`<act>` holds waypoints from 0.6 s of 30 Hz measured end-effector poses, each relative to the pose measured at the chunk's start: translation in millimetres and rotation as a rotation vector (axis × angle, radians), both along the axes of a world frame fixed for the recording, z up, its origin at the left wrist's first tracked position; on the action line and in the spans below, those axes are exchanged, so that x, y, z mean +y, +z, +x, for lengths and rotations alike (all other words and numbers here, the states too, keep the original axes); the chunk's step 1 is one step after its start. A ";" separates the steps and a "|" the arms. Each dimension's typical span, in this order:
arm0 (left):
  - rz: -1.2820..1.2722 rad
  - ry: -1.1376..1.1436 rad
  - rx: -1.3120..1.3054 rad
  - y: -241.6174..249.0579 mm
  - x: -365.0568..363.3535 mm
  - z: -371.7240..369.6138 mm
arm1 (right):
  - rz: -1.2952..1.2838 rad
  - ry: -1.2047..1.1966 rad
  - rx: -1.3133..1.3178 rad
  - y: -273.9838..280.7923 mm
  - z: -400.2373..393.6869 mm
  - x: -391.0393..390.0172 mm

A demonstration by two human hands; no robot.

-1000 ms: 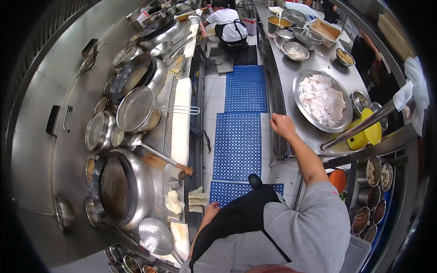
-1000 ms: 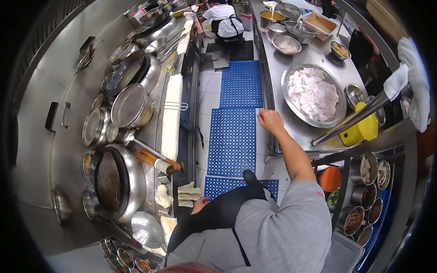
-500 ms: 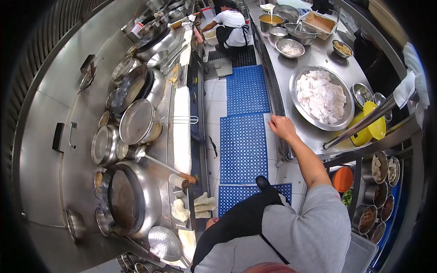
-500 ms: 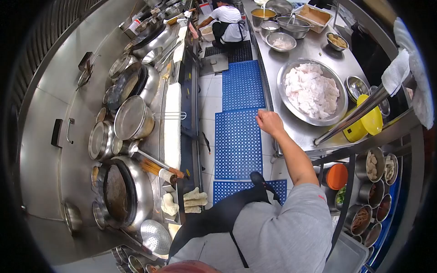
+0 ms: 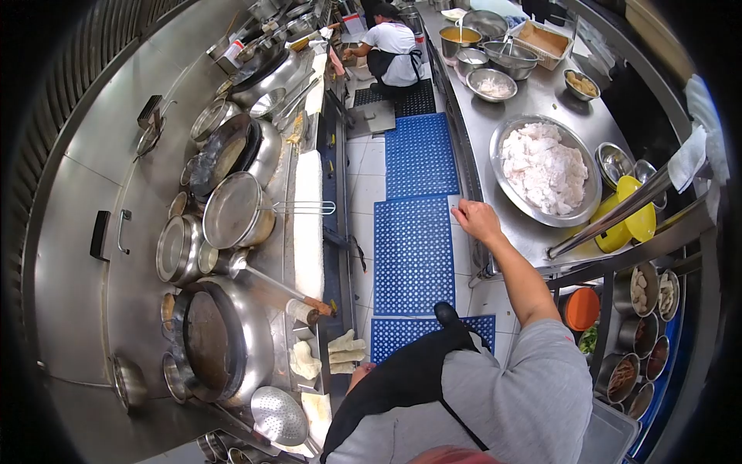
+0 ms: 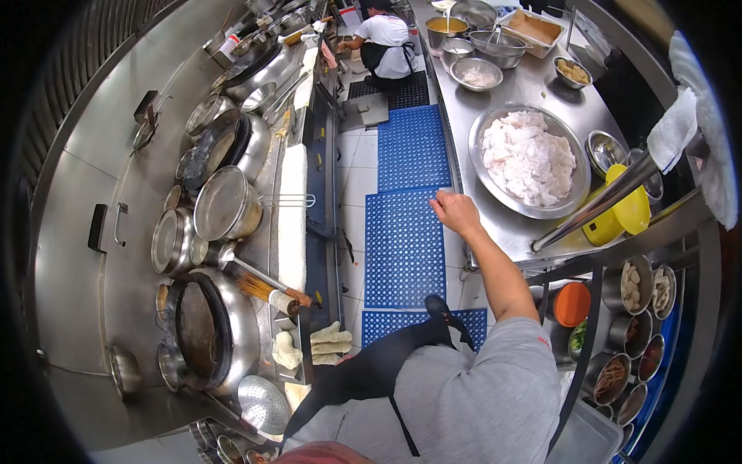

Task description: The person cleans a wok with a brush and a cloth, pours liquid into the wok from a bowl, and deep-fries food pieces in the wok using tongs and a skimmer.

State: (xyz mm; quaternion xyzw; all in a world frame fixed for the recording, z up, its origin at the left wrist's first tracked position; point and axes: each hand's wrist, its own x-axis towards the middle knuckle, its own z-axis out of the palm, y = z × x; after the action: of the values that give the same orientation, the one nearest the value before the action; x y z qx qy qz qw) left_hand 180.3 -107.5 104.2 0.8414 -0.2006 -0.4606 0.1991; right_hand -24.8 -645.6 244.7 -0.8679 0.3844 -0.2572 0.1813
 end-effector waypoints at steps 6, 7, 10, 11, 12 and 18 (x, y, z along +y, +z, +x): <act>-0.028 -0.053 -0.082 4.8 0.7 2.2 | -0.008 0.003 0.020 3.7 0.9 0.6; -0.026 -0.056 -0.086 2.0 3.5 2.3 | -0.009 0.003 0.024 4.2 0.9 0.8; -0.009 -0.049 -0.089 0.4 6.3 0.9 | -0.014 0.003 0.021 5.6 2.1 1.9; -0.003 -0.050 -0.092 1.0 6.3 0.6 | -0.018 0.003 0.010 6.5 2.1 2.7; 0.002 -0.049 -0.093 2.6 7.1 -1.3 | -0.022 0.004 0.000 7.1 2.2 3.2; 0.020 -0.060 -0.100 7.2 8.3 -10.8 | -0.002 -0.001 0.026 8.3 2.3 3.1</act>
State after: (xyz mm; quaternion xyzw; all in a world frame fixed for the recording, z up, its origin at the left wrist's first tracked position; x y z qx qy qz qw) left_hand 169.5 -99.1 111.4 0.8591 -0.2307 -0.4255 0.1665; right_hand -22.5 -642.5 253.0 -0.8712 0.3868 -0.2463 0.1752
